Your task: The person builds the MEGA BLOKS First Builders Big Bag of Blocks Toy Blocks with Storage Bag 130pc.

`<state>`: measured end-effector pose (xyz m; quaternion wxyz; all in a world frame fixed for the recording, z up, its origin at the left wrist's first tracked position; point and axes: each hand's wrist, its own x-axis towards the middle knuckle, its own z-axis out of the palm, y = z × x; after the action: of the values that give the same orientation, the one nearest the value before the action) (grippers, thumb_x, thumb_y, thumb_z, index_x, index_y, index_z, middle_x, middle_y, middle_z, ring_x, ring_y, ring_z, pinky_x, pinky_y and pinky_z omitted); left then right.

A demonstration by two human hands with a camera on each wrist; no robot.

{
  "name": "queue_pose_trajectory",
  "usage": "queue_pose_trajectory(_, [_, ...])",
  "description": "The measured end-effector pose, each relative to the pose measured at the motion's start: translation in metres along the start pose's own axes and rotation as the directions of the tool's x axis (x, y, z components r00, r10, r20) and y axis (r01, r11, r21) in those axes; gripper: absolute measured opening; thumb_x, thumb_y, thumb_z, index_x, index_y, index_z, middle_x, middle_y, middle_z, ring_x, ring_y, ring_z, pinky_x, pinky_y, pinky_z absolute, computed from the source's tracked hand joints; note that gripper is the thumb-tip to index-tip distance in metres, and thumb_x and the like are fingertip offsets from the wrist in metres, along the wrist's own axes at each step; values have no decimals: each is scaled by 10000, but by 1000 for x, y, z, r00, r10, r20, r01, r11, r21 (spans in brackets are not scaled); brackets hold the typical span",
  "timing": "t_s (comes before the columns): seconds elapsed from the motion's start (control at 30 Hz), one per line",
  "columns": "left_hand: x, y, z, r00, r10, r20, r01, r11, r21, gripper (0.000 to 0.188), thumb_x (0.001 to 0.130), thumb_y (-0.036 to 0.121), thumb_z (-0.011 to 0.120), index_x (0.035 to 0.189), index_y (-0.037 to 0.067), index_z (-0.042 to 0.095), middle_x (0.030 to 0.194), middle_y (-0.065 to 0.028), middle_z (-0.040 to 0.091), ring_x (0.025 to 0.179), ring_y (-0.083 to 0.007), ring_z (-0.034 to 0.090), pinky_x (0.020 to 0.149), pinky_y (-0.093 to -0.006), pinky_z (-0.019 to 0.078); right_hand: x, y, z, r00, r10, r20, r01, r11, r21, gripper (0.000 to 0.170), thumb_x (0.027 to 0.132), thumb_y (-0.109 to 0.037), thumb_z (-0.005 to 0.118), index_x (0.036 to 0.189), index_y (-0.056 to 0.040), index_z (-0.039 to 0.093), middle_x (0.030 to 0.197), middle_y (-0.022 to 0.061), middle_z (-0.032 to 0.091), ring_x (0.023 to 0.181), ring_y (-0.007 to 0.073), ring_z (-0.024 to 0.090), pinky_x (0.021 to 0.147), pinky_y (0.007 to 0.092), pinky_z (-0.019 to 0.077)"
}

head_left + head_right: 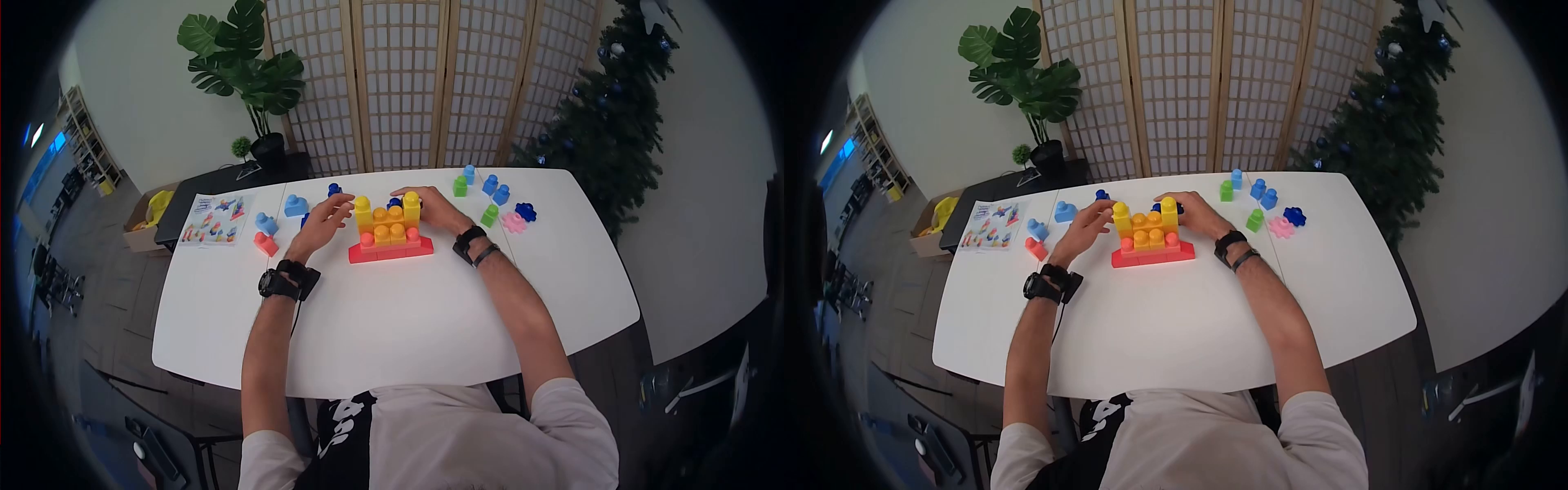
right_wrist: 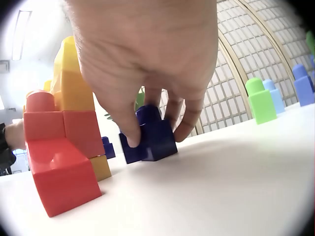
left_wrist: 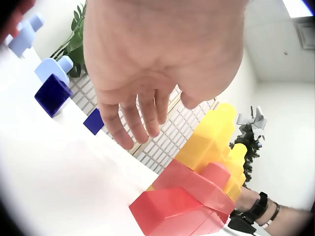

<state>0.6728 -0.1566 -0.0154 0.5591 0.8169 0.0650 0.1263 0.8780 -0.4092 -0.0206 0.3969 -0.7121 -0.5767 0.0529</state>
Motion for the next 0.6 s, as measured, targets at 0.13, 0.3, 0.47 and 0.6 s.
queue_pose_trajectory(0.13, [15, -8, 8, 998, 53, 44, -60, 985, 160, 441, 1060, 130, 666, 1496, 149, 599, 1368, -91, 676, 1102, -225, 696, 940, -342, 596, 3, -6, 6, 997, 80, -1, -79, 989, 125, 394, 922, -13, 791, 1306, -59, 720, 1203, 151, 784, 1100, 263, 744, 983, 376, 583])
queue_pose_trajectory(0.3, [28, 2, 16, 962, 215, 166, -256, 922, 291, 500, 967, 60, 740, 1456, 134, 668, 1309, -105, 749, 1094, -240, 710, 969, -348, 575, 7, 0, 6, 983, 159, 91, -170, 977, 129, 381, 916, 0, 780, 1293, -43, 739, 1204, 131, 790, 1085, 228, 741, 972, 367, 584])
queue_pose_trajectory(0.47, [37, -6, 21, 953, 196, 230, -258, 924, 283, 366, 959, 59, 739, 1325, 57, 728, 1190, -92, 778, 1087, -214, 725, 981, -368, 575, 6, -5, 6, 973, 155, 171, -170, 983, 77, 338, 976, -24, 715, 1314, -10, 723, 1240, 108, 781, 1065, 172, 729, 968, 322, 584])
queue_pose_trajectory(0.6, [25, -7, 13, 987, 126, 101, -152, 939, 310, 393, 910, 76, 785, 1298, 33, 737, 1179, -117, 792, 1058, -248, 744, 973, -351, 570, 0, -1, 7, 976, 116, 187, -140, 982, 123, 413, 1011, -20, 678, 1424, -27, 664, 1286, 130, 762, 1135, 205, 716, 1025, 333, 559])
